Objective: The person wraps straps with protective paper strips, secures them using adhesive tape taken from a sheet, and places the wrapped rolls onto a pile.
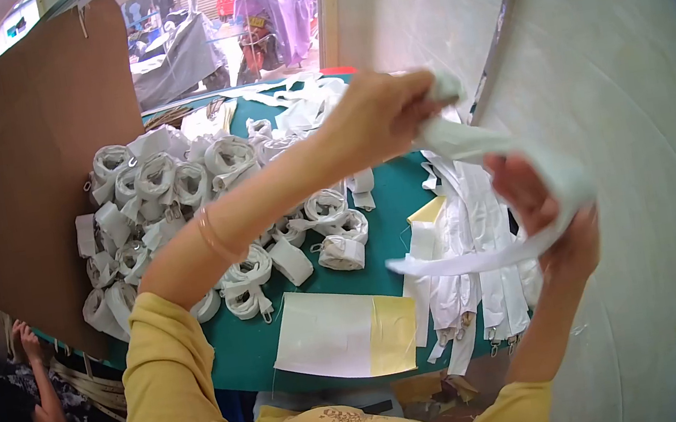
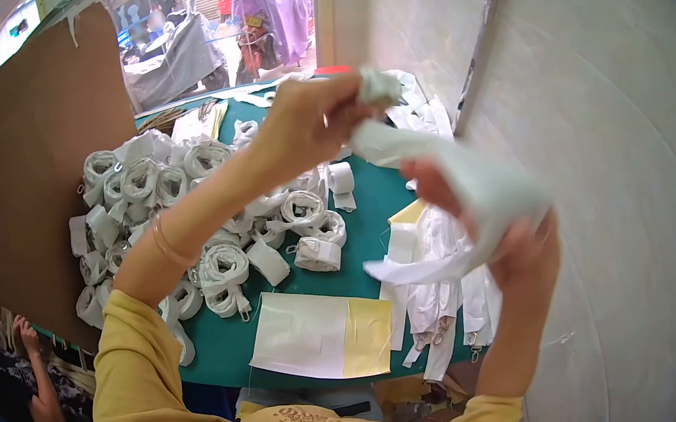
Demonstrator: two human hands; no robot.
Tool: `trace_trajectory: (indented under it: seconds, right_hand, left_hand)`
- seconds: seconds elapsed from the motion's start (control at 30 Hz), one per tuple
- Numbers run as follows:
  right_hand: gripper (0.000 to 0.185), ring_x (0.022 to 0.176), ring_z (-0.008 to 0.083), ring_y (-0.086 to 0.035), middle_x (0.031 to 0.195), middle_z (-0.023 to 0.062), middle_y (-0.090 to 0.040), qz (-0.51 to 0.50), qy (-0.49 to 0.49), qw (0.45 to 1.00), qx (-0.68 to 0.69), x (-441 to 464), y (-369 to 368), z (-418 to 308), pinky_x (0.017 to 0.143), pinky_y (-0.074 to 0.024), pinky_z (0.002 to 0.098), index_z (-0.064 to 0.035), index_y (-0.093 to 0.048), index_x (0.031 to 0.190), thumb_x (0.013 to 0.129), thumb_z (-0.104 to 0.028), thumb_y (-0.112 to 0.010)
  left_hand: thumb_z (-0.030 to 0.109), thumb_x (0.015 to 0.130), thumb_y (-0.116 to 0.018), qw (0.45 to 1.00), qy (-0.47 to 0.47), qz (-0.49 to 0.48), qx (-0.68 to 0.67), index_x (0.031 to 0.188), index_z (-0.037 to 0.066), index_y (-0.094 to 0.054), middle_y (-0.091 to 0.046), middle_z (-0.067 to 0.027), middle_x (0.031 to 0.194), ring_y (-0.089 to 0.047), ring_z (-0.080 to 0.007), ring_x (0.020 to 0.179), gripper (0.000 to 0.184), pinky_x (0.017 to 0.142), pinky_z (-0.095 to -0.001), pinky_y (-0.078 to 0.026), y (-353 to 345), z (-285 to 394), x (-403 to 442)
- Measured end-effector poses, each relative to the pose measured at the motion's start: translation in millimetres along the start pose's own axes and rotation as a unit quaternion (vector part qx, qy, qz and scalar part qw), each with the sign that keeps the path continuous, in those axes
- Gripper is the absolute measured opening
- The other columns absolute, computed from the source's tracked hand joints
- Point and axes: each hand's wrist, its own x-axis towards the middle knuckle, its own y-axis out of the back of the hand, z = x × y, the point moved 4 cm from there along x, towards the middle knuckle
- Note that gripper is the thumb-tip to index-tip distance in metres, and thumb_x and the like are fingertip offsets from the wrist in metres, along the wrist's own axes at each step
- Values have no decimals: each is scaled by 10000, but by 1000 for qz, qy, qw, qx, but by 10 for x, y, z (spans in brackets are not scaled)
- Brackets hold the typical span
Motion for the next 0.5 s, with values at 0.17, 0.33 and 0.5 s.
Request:
trace_trajectory:
  seconds: [0.17, 0.33, 0.5]
  right_hand:
    - [468, 1193, 402, -472, 1292, 279, -455, 9, -80, 997, 17, 313, 126, 14, 1064, -322, 456, 58, -521, 1154, 964, -343, -370]
    - [655, 1320, 387, -278, 1401, 279, -291, 17, -163, 968, 192, 227, 305, 119, 1118, -208, 443, 116, -309, 1305, 949, -432, -340]
    - [1017, 1387, 376, -29, 1468, 294, -48, 75, 109, 886, 445, -155, 867, -114, 1138, -90, 474, 104, 42, 1396, 842, -723, -165]
  left_hand:
    - [12, 798, -560, 985, 36, -83, -149, 859, 12, -516, -548, -194, 672, -547, -394, 628, 75, 528, -370, -412, -126, 326, -408]
    - [352, 873, -585, 950, 96, -165, -246, 992, -2, -563, -548, -110, 650, -517, -172, 569, 374, 557, -301, -417, -204, 553, -709]
    - [393, 863, -585, 831, 354, -222, -367, 899, -12, -670, -630, -59, 716, -561, -112, 651, 415, 633, -273, -451, -448, 227, -793]
